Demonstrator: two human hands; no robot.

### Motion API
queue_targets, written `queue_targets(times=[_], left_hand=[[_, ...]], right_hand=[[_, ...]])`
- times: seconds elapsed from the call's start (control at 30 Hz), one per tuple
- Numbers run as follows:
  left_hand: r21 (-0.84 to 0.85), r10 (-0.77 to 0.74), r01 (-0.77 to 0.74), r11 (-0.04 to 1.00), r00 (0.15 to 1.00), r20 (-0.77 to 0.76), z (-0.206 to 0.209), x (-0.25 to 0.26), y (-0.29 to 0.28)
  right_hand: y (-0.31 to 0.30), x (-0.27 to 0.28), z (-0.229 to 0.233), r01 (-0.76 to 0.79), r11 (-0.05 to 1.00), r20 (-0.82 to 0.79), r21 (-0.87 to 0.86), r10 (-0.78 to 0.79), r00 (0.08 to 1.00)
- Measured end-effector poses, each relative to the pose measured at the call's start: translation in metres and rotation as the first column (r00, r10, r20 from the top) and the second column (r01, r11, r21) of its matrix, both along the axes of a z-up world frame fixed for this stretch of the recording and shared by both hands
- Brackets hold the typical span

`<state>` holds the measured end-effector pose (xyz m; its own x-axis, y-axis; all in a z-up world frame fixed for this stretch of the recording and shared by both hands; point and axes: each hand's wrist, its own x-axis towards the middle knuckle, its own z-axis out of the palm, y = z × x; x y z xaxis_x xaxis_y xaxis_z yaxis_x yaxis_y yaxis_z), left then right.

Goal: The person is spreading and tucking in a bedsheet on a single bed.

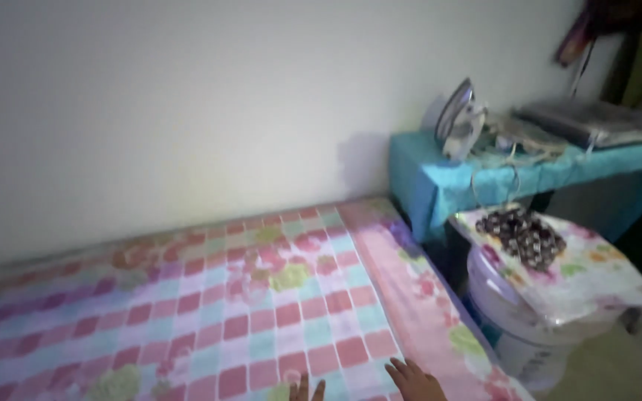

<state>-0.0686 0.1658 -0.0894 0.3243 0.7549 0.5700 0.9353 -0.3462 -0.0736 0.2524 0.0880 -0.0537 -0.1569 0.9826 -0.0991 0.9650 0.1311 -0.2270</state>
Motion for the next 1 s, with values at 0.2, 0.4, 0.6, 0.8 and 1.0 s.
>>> queue_targets(times=[0.2, 0.4, 0.6, 0.8, 1.0], left_hand=[[-0.099, -0.023, 0.022, 0.995, 1.000, -0.009, 0.098, 0.007, 0.011], [-0.256, 0.003, -0.013, 0.967, 0.999, -0.037, 0.184, -0.031, -0.066], [-0.651, 0.047, -0.083, 0.754, 0.996, -0.072, 0.355, -0.066, -0.184], [-0.636, 0.073, -0.119, 0.762, 0.992, -0.098, 0.397, -0.111, -0.208], [-0.606, 0.105, -0.177, 0.776, 0.983, -0.153, 0.412, -0.149, -0.223]], right_hand=[[0.061, 0.022, -0.067, -0.017, 0.996, 0.049, 0.085, 0.012, 0.999], [-0.047, -0.049, 0.182, -0.077, 0.994, 0.061, 0.082, 0.072, 0.996], [-0.123, -0.103, 0.304, -0.132, 0.967, -0.083, 0.219, 0.153, 0.985], [-0.139, -0.143, 0.357, -0.083, 0.975, -0.046, 0.204, 0.095, 0.994], [-0.143, -0.173, 0.366, -0.124, 0.957, -0.062, 0.264, 0.145, 0.987]])
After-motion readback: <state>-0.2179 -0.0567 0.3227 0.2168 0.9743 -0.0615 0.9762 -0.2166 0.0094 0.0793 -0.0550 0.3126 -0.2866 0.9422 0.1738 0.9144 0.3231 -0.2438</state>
